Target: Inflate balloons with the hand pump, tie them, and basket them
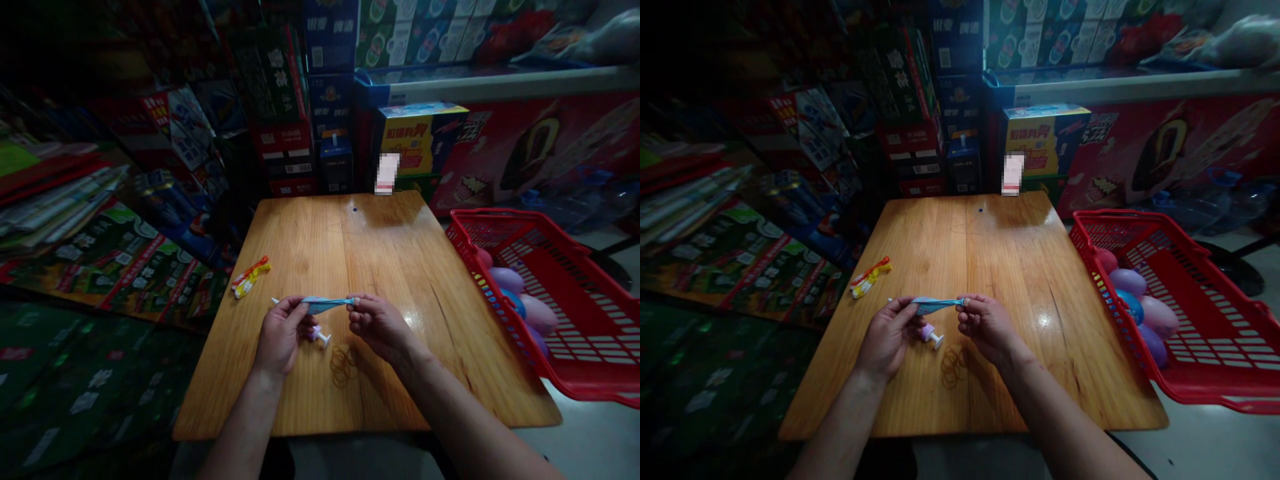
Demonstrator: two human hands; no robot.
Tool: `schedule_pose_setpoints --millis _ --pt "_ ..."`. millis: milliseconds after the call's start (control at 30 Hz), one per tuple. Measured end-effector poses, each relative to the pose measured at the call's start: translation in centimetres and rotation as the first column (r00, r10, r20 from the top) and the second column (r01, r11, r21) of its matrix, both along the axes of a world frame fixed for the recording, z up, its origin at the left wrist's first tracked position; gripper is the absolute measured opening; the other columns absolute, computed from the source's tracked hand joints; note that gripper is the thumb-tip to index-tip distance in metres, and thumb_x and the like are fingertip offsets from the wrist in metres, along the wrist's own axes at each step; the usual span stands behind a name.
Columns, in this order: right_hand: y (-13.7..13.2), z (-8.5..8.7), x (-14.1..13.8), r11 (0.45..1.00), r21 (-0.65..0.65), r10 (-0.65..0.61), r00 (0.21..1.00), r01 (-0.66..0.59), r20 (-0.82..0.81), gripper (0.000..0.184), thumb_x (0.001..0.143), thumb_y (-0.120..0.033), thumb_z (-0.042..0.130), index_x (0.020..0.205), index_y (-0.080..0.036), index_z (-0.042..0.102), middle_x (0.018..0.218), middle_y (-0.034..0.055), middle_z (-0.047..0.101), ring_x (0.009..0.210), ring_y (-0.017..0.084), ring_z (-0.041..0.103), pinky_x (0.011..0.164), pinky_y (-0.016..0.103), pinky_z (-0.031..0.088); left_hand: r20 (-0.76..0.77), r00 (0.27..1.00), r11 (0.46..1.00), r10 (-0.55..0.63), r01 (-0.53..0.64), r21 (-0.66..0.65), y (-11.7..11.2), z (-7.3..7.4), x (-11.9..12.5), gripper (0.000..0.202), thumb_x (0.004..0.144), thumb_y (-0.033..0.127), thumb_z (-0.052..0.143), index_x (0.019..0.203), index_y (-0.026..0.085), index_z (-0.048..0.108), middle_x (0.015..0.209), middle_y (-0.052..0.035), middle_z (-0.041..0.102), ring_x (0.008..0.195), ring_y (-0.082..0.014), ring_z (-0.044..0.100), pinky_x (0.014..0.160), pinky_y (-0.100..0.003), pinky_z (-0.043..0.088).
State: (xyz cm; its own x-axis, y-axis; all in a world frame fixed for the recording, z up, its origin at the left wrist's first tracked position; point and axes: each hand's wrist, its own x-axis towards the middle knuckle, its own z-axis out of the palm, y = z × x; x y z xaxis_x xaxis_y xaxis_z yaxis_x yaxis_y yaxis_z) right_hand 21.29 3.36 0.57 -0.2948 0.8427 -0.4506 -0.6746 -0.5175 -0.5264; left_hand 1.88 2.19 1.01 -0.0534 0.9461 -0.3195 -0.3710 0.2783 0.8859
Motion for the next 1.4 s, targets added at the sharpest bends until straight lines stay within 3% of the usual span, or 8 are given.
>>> schedule_pose_setpoints --millis 400,600,700,833,967,1067,1200,1400 --pt "-0.1 0.3 -1.1 0.998 0.061 0.015 0.993 -0.022 0.114 0.026 0.073 -0.026 0.080 0.089 -0.013 0.065 0.075 0.0050 0.066 0.060 0.008 0.056 0.053 0.019 0.043 -0.062 0.998 0.999 -0.019 0.021 0.038 -0.2 -0.2 0.3 0.031 0.076 0.038 0.075 0.089 0.013 0.063 0.063 -0.0024 0.065 0.051 -0.0115 0.058 0.048 -0.022 0.047" --pt "0.7 -0.7 0.2 0.989 0.090 -0.141 0.893 0.114 0.428 0.026 0.072 -0.032 0.077 0.070 -0.014 0.058 0.063 0.0009 0.059 0.047 0.006 0.045 0.043 0.019 0.033 0.039 0.949 0.946 0.312 -0.314 0.082 1.6 -0.3 -3.2 0.022 0.065 0.023 0.077 0.078 0.014 0.062 0.060 0.0037 0.057 0.048 -0.0054 0.049 0.045 -0.015 0.037" --pt "1.1 -0.8 1.1 0.979 0.170 -0.186 0.841 0.114 0.508 0.025 0.074 -0.033 0.075 0.069 -0.015 0.058 0.061 0.0003 0.058 0.046 0.007 0.044 0.043 0.021 0.033 -0.117 0.900 0.899 0.420 -0.395 0.187 2.1 -0.1 -4.9 0.018 0.065 0.020 0.074 0.077 0.015 0.062 0.056 0.0049 0.055 0.047 -0.0065 0.048 0.045 -0.016 0.038" --pt "0.4 -0.1 0.3 0.965 0.261 -0.114 0.857 -0.025 0.502 0.027 0.080 -0.041 0.071 0.080 -0.016 0.064 0.080 0.0066 0.067 0.064 0.013 0.061 0.055 0.025 0.045 -0.471 0.809 0.917 0.352 -0.197 0.346 0.8 0.8 -3.3 0.014 0.078 0.029 0.070 0.082 0.015 0.067 0.064 -0.0003 0.063 0.054 -0.0102 0.057 0.052 -0.020 0.046" --pt "-1.0 0.7 -1.4 0.935 0.290 0.068 0.907 -0.203 0.416 0.037 0.084 -0.049 0.067 0.107 -0.020 0.066 0.111 0.0108 0.066 0.092 0.021 0.066 0.069 0.031 0.052 -0.509 0.839 0.952 0.191 -0.031 0.305 -0.9 1.3 0.0 0.021 0.084 0.038 0.066 0.088 0.017 0.066 0.074 -0.0033 0.068 0.058 -0.0145 0.063 0.052 -0.024 0.050" --pt "-1.4 0.8 -2.0 0.923 0.276 0.153 0.915 -0.267 0.373 0.038 0.085 -0.051 0.066 0.107 -0.020 0.068 0.107 0.0098 0.066 0.084 0.018 0.065 0.063 0.028 0.050 -0.472 0.867 0.961 0.162 -0.029 0.275 -1.2 1.1 0.8 0.024 0.084 0.041 0.066 0.087 0.017 0.065 0.069 -0.0022 0.067 0.051 -0.0138 0.061 0.047 -0.023 0.048" --pt "-1.5 0.5 -2.4 0.908 0.281 0.157 0.875 -0.310 0.458 0.028 0.077 -0.033 0.077 0.099 -0.018 0.070 0.093 0.0069 0.069 0.078 0.015 0.063 0.059 0.024 0.044 -0.453 0.869 0.962 0.199 -0.084 0.262 -0.8 0.9 0.2 0.025 0.082 0.041 0.068 0.087 0.016 0.066 0.069 -0.0024 0.067 0.054 -0.0131 0.061 0.048 -0.021 0.047" --pt "-1.2 -0.6 -2.7 0.960 0.243 0.015 0.887 -0.142 0.462 0.023 0.073 -0.027 0.076 0.093 -0.017 0.070 0.083 0.0043 0.066 0.068 0.012 0.058 0.051 0.022 0.037 -0.415 0.890 0.968 0.188 -0.096 0.233 -0.7 1.0 0.1 0.026 0.081 0.041 0.069 0.088 0.015 0.065 0.062 -0.0008 0.064 0.049 -0.0125 0.059 0.043 -0.019 0.043"
